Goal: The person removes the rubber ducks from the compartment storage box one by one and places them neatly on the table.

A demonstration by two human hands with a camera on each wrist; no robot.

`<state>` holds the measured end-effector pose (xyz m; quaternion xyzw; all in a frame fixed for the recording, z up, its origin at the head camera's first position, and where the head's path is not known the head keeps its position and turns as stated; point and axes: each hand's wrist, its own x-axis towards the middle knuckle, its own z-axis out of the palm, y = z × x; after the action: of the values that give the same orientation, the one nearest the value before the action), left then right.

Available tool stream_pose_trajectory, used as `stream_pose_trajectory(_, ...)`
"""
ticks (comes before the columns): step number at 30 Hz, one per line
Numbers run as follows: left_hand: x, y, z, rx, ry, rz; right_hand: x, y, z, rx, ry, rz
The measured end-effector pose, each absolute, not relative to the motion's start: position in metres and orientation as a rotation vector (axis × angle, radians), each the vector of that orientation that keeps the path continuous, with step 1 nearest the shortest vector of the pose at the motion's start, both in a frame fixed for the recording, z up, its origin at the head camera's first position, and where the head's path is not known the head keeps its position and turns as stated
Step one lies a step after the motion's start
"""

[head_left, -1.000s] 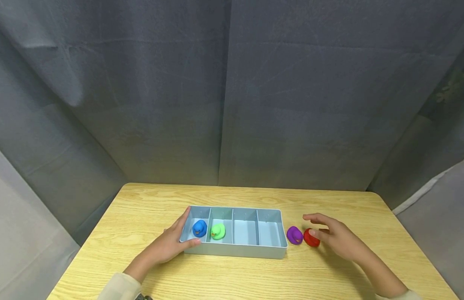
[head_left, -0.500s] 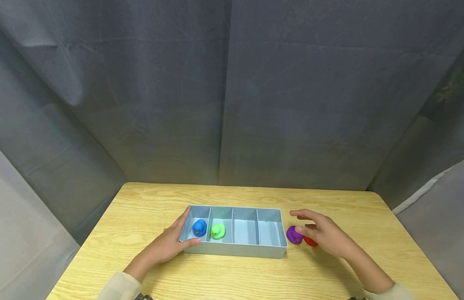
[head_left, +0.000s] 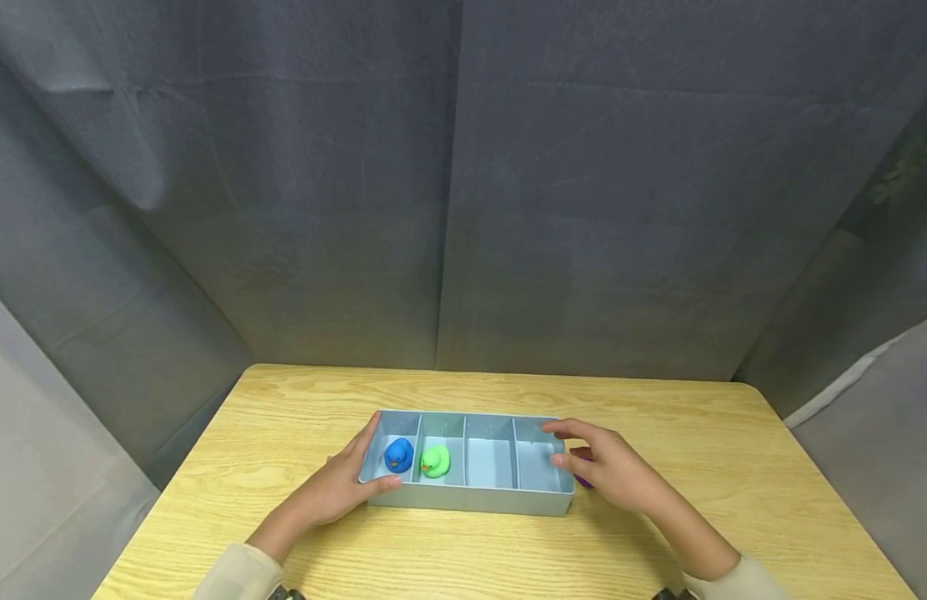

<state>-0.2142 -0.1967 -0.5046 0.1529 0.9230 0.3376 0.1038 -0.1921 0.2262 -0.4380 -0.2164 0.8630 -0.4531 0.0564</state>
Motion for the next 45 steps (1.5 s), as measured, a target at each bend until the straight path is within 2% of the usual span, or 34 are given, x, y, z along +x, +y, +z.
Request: stream_pose_trajectory(45, -0.213, -0.195, -0.504, 0.438, 2.713, 1.005, -0.214, 0.116, -0.452, -0.779, 2.531, -1.382)
